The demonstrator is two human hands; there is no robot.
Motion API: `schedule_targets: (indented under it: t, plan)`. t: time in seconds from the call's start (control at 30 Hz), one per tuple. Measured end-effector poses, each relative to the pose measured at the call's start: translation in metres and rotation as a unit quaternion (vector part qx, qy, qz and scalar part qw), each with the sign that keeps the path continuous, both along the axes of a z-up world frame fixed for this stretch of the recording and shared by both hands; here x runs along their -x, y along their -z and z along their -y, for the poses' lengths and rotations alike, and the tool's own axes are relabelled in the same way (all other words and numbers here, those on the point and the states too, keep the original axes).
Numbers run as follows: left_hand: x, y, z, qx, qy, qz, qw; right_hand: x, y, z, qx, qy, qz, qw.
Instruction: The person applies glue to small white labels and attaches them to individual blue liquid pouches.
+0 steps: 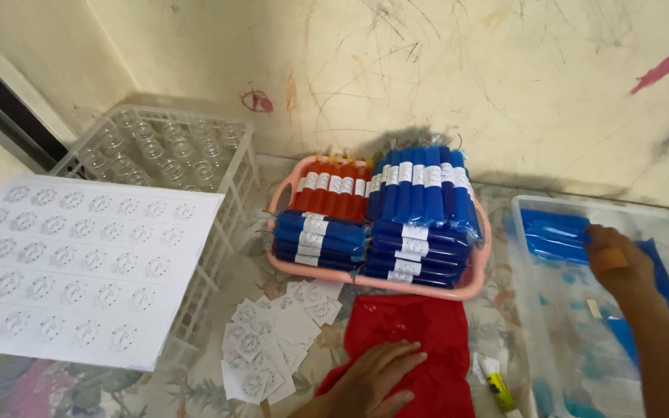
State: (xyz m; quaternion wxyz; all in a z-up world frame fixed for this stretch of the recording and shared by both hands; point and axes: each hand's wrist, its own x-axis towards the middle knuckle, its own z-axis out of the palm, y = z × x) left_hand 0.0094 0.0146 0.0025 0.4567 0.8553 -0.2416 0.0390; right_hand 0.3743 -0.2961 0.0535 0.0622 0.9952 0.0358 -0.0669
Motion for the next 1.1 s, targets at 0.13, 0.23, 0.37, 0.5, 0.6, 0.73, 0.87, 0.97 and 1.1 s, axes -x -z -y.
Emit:
schedule_targets:
  t: [0.13,0.23,0.37,0.5,0.6,0.73,0.87,0.97,1.1]
  plan:
    - [0.007,-0.017,0.000,0.010,-0.015,-0.004,1.000,-0.004,0.011,0.045,-0.075,0.029,0.083,0.993]
    - [0.008,-0.008,0.003,0.010,-0.026,0.016,0.999,0.009,0.017,0.069,-0.104,-0.003,0.098,0.990]
    - [0.006,0.010,0.007,0.013,-0.076,0.051,0.996,0.109,-0.026,0.028,-0.197,-0.043,-0.057,0.978]
    - [0.007,-0.001,-0.001,-0.036,-0.144,0.029,0.988,0.210,-0.060,-0.053,-0.214,0.000,-0.206,0.955]
    - [0.002,0.010,-0.022,-0.098,-0.212,0.105,0.967,0.235,-0.013,-0.078,-0.160,-0.066,-0.235,0.956]
    - [-0.005,0.029,-0.050,-0.167,-0.303,0.143,0.927,0.255,0.065,-0.097,-0.185,-0.200,-0.128,0.954]
    - [-0.006,0.045,-0.065,-0.267,-0.339,0.156,0.889,0.268,0.077,-0.117,-0.144,-0.279,-0.050,0.948]
    - [-0.001,0.039,-0.068,-0.277,-0.302,-0.012,0.912,0.262,0.049,-0.119,-0.202,-0.227,-0.068,0.950]
    - [0.007,0.042,-0.068,-0.383,-0.280,-0.033,0.880,0.228,0.064,-0.106,-0.125,-0.130,0.008,0.984]
